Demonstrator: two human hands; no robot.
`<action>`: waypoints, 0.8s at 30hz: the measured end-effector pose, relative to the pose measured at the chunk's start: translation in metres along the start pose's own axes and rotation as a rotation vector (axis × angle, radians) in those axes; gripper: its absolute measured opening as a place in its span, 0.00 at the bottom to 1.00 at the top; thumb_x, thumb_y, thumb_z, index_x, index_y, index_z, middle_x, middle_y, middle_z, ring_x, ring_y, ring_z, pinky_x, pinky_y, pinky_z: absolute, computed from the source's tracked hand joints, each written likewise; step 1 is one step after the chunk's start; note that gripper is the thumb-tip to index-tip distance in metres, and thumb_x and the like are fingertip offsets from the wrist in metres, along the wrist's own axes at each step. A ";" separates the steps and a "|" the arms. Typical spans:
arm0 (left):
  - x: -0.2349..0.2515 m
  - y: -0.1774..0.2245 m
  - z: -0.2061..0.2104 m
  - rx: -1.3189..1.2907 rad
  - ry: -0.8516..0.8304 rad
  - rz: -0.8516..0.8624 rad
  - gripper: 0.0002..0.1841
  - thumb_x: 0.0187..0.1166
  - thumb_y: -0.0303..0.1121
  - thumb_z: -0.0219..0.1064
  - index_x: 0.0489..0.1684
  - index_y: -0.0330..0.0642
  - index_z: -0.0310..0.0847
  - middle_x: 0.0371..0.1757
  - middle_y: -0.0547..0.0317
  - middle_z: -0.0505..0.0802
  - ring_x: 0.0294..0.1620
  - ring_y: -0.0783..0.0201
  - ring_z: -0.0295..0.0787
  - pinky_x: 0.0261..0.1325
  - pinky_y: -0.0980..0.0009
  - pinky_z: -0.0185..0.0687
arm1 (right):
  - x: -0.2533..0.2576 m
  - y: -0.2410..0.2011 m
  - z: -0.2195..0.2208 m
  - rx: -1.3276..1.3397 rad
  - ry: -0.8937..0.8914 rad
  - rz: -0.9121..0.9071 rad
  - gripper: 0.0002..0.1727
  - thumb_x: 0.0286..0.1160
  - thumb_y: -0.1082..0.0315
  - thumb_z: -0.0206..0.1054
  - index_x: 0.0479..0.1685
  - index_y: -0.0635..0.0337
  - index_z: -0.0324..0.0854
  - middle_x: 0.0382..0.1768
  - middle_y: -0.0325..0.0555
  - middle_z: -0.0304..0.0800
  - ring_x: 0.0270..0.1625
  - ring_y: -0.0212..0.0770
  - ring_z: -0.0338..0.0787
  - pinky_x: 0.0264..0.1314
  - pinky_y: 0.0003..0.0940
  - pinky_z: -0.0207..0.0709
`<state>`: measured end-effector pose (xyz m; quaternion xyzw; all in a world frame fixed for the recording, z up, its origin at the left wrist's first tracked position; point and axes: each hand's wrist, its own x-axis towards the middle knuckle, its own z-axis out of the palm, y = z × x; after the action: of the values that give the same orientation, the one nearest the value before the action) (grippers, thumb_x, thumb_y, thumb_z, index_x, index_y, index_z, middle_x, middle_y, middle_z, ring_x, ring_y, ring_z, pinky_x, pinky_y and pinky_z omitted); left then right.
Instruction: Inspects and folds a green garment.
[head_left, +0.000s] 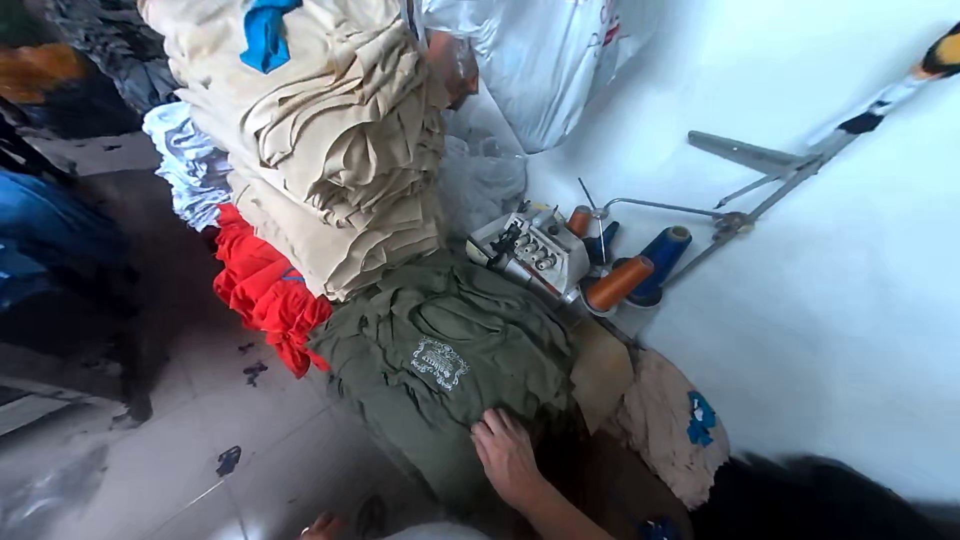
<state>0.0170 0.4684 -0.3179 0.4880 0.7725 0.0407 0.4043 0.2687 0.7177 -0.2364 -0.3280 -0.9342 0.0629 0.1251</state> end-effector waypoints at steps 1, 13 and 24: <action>0.000 -0.002 0.001 0.008 0.009 0.006 0.21 0.84 0.39 0.65 0.69 0.38 0.84 0.70 0.32 0.85 0.70 0.32 0.83 0.71 0.35 0.77 | 0.002 0.000 -0.001 0.047 0.007 0.024 0.10 0.79 0.63 0.64 0.39 0.56 0.90 0.47 0.51 0.90 0.55 0.51 0.92 0.47 0.45 0.89; 0.028 0.032 -0.044 -0.166 0.036 0.207 0.19 0.86 0.36 0.61 0.69 0.38 0.83 0.66 0.38 0.89 0.66 0.40 0.87 0.73 0.39 0.77 | 0.104 0.042 -0.100 0.166 0.075 0.404 0.18 0.93 0.64 0.51 0.66 0.67 0.76 0.36 0.63 0.92 0.41 0.65 0.94 0.46 0.62 0.85; 0.084 0.150 -0.065 -1.061 0.179 -0.010 0.07 0.84 0.30 0.66 0.45 0.34 0.84 0.35 0.55 0.91 0.30 0.67 0.88 0.38 0.70 0.86 | 0.118 0.102 -0.048 0.196 0.127 0.766 0.13 0.93 0.64 0.53 0.61 0.62 0.78 0.46 0.63 0.92 0.53 0.65 0.93 0.55 0.64 0.83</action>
<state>0.0654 0.6341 -0.2551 0.2077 0.6794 0.4651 0.5281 0.2537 0.8733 -0.1884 -0.6424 -0.7243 0.1733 0.1809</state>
